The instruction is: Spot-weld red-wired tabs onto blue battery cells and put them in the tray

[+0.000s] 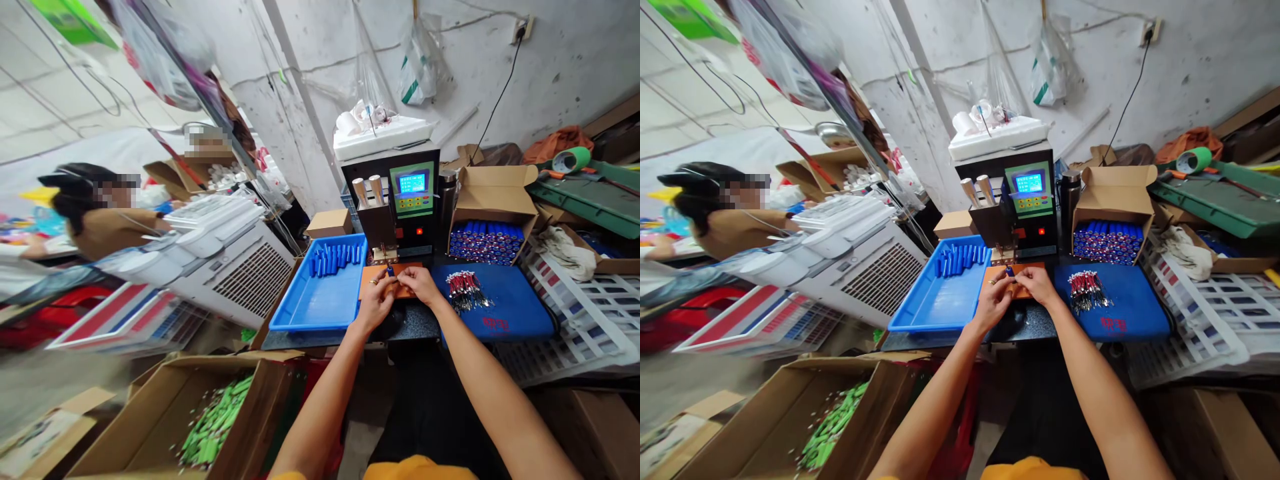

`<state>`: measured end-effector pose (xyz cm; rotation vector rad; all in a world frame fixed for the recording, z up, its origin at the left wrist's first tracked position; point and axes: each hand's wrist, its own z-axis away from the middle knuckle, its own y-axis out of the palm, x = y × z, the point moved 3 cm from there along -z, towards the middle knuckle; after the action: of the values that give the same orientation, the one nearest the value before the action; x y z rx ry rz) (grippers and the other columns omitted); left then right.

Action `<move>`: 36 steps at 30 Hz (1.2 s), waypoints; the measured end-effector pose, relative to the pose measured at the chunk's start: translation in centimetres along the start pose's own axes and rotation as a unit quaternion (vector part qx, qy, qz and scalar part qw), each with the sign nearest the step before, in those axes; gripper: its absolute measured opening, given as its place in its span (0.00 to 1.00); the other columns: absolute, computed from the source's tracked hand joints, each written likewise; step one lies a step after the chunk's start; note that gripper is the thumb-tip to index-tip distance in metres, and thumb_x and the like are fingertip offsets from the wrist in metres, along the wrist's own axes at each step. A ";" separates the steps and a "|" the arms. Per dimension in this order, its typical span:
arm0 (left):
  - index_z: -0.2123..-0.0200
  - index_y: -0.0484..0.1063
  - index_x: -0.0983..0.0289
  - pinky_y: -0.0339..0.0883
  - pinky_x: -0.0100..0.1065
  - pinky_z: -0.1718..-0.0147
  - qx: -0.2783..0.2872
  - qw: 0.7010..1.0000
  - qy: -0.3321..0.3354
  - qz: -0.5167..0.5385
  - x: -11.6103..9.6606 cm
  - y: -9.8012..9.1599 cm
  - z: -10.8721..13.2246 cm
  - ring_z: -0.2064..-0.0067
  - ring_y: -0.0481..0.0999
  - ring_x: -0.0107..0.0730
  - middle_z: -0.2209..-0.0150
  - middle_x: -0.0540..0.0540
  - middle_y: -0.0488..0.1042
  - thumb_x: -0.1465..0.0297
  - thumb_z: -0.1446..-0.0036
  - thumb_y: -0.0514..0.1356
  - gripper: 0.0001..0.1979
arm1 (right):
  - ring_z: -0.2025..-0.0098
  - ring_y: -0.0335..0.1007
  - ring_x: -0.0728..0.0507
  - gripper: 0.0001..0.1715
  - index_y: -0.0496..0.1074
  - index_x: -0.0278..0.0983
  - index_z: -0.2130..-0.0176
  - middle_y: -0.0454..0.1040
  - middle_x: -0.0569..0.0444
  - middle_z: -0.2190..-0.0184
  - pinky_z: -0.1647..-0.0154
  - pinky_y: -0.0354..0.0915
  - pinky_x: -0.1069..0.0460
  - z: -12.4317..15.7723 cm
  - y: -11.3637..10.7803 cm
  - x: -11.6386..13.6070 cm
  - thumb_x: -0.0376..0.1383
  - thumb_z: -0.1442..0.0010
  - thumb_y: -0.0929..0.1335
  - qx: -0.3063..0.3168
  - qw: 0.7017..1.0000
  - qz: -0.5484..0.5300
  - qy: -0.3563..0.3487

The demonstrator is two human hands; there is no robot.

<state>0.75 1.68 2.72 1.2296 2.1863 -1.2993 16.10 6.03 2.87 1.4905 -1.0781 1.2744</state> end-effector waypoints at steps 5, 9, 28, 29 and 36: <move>0.43 0.68 0.61 0.67 0.42 0.50 0.056 0.998 0.017 -0.034 0.7 1.0 -0.6 0.50 0.73 0.41 0.48 0.62 0.72 0.77 0.44 0.56 0.24 | 0.84 0.54 0.53 0.17 0.71 0.35 0.75 0.65 0.59 0.84 0.84 0.48 0.56 -0.1 -0.4 -0.1 0.47 0.54 0.72 -0.019 0.999 -0.038 0.020; 0.43 0.68 0.62 0.66 0.36 0.60 0.053 0.998 0.002 -0.028 0.7 0.9 -0.8 0.63 0.72 0.35 0.63 0.57 0.73 0.77 0.43 0.56 0.23 | 0.84 0.53 0.53 0.19 0.70 0.36 0.76 0.64 0.60 0.85 0.84 0.47 0.57 -0.2 -0.5 0.0 0.49 0.53 0.72 -0.026 0.998 -0.045 0.022; 0.69 0.74 0.65 0.62 0.28 0.70 -0.015 0.986 -0.123 0.111 1.0 -0.4 -1.7 0.71 0.67 0.27 0.73 0.51 0.69 0.64 0.43 0.61 0.09 | 0.84 0.54 0.54 0.22 0.67 0.36 0.77 0.63 0.61 0.85 0.84 0.49 0.57 -0.4 -0.2 0.1 0.51 0.53 0.71 -0.051 0.998 -0.014 0.035; 0.69 0.74 0.65 0.63 0.28 0.69 -0.009 0.984 -0.130 0.122 1.1 -0.4 -1.9 0.70 0.69 0.28 0.71 0.52 0.70 0.65 0.43 0.60 0.09 | 0.84 0.53 0.54 0.22 0.66 0.36 0.77 0.63 0.61 0.85 0.84 0.49 0.57 -0.4 -0.2 0.1 0.51 0.53 0.71 -0.050 0.998 -0.014 0.037; 0.60 0.74 0.65 0.66 0.30 0.64 0.010 0.974 -0.151 0.168 1.8 0.7 -2.4 0.66 0.73 0.30 0.67 0.53 0.76 0.67 0.42 0.58 0.10 | 0.85 0.53 0.53 0.21 0.66 0.37 0.78 0.63 0.60 0.86 0.84 0.49 0.56 -0.5 0.0 -0.1 0.51 0.52 0.70 -0.092 0.995 0.002 0.027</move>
<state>0.64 4.73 2.50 1.2486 1.6757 -1.2700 15.97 6.58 2.83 1.3094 -1.1305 1.1790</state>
